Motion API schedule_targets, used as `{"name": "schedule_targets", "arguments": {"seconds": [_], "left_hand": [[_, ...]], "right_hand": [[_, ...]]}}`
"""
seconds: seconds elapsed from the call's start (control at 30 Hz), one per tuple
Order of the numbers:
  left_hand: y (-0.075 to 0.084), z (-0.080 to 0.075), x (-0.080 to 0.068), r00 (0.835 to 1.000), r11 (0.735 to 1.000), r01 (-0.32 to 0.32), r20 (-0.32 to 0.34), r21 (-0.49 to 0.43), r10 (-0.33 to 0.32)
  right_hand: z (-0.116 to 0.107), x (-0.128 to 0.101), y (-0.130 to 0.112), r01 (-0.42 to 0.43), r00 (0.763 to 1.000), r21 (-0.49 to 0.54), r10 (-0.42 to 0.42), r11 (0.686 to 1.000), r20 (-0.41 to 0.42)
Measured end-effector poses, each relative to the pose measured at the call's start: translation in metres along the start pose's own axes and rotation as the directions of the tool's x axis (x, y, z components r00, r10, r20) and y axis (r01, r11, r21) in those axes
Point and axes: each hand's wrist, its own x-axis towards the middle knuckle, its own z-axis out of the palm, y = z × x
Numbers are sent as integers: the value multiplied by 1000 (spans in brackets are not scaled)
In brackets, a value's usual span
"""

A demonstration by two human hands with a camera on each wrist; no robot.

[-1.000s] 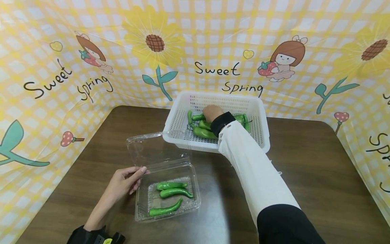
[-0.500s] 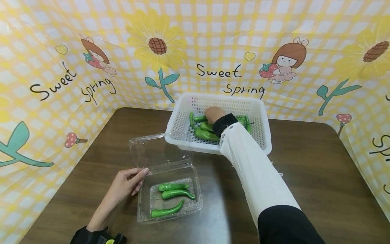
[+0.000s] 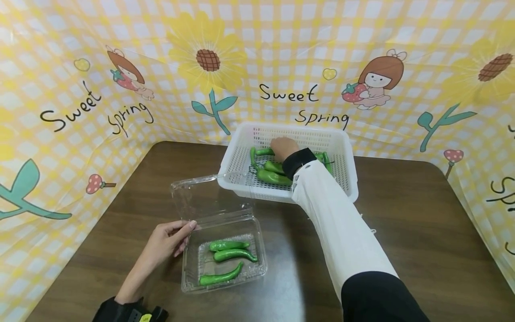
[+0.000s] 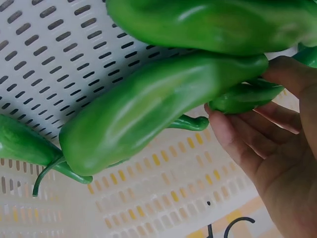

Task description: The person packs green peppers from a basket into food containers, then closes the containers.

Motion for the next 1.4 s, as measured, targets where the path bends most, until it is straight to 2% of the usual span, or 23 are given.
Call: {"name": "schedule_targets", "arguments": {"seconds": [0.23,0.43,0.93,1.4], "left_hand": [[0,0,0,1000,1000,14,-6,-4,-14],[0,1,-1,1000,999,21,2,-26,-21],[-2,-1,0,999,999,-47,20,-1,47],[-1,1,1,999,999,-43,15,-4,43]], "right_hand": [[-6,-3,-2,41,996,-4,-41,999,-73],[-7,-4,-2,34,994,0,-34,999,-106],[-30,-25,1,60,998,-3,-60,998,-29],[-50,-55,-10,24,994,14,-25,1000,102]]}}
